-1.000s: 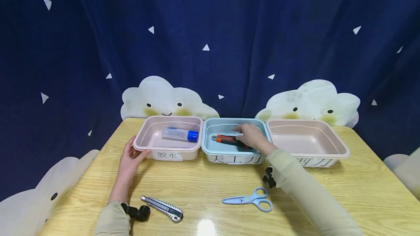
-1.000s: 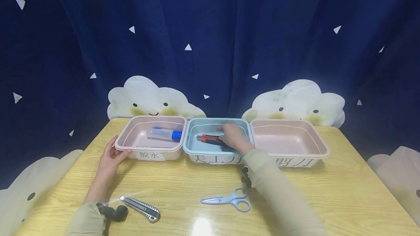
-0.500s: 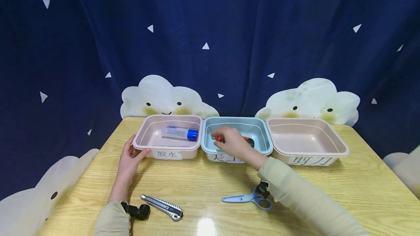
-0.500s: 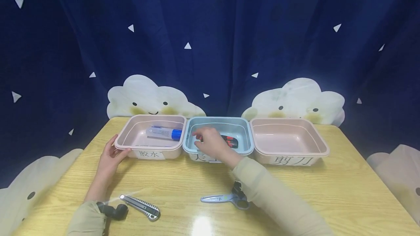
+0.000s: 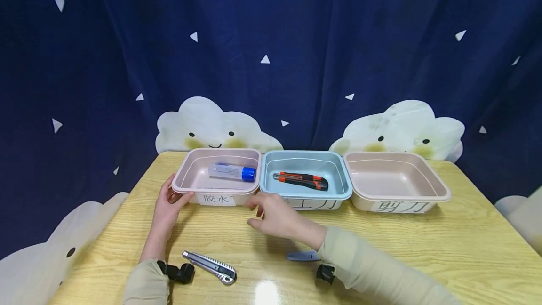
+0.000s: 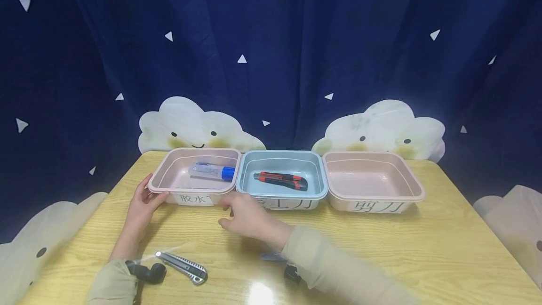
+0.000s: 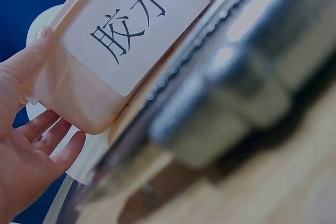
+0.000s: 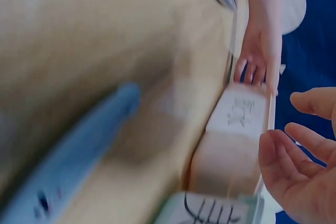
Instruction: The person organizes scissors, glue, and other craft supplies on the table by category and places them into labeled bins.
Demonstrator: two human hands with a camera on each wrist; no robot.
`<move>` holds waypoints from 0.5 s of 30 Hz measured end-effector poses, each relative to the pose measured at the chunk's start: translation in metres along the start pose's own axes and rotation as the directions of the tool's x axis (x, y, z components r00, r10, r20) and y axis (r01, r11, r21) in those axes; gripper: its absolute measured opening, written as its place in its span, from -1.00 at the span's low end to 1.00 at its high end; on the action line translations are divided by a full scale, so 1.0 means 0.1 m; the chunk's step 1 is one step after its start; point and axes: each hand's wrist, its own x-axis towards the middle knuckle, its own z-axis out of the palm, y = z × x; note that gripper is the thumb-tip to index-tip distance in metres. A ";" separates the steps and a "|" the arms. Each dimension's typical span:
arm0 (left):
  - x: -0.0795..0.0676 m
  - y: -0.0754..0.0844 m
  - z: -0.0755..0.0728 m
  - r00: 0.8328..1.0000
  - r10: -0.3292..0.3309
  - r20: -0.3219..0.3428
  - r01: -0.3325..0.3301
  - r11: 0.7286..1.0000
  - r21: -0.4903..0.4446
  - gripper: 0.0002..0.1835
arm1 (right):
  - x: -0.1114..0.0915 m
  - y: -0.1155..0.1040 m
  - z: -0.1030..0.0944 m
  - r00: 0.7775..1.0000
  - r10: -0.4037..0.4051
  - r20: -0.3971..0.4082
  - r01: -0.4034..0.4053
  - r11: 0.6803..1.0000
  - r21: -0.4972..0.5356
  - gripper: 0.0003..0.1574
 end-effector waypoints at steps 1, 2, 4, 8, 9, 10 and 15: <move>0.00 0.00 0.00 1.000 0.002 0.000 -0.002 1.000 0.000 -0.12 | -0.01 -0.03 0.03 1.000 0.004 0.018 -0.005 1.000 0.013 -0.66; 0.00 0.00 0.01 1.000 0.003 -0.001 -0.003 1.000 0.001 -0.12 | -0.03 -0.05 0.05 0.999 0.008 0.035 -0.009 1.000 0.025 -0.64; 0.00 0.01 0.01 1.000 0.010 0.000 -0.010 1.000 -0.002 -0.12 | -0.05 -0.09 0.11 0.998 0.013 0.064 -0.015 0.999 0.030 -0.59; 0.00 0.00 0.01 1.000 0.018 0.000 -0.018 1.000 -0.007 -0.12 | -0.09 -0.17 0.23 0.992 0.015 0.125 -0.016 1.000 0.010 -0.49; 0.00 0.00 0.01 1.000 0.021 0.000 -0.021 1.000 -0.009 -0.12 | -0.09 -0.20 0.26 0.990 0.010 0.140 -0.010 1.000 -0.002 -0.45; 0.00 0.00 0.01 1.000 0.022 -0.001 -0.022 1.000 -0.008 -0.12 | -0.09 -0.22 0.29 0.988 0.006 0.155 -0.003 1.000 -0.018 -0.42; 0.02 -0.03 0.02 1.000 0.023 -0.014 -0.023 1.000 -0.020 -0.13 | -0.12 -0.34 0.44 0.959 -0.013 0.284 0.035 0.997 -0.071 -0.20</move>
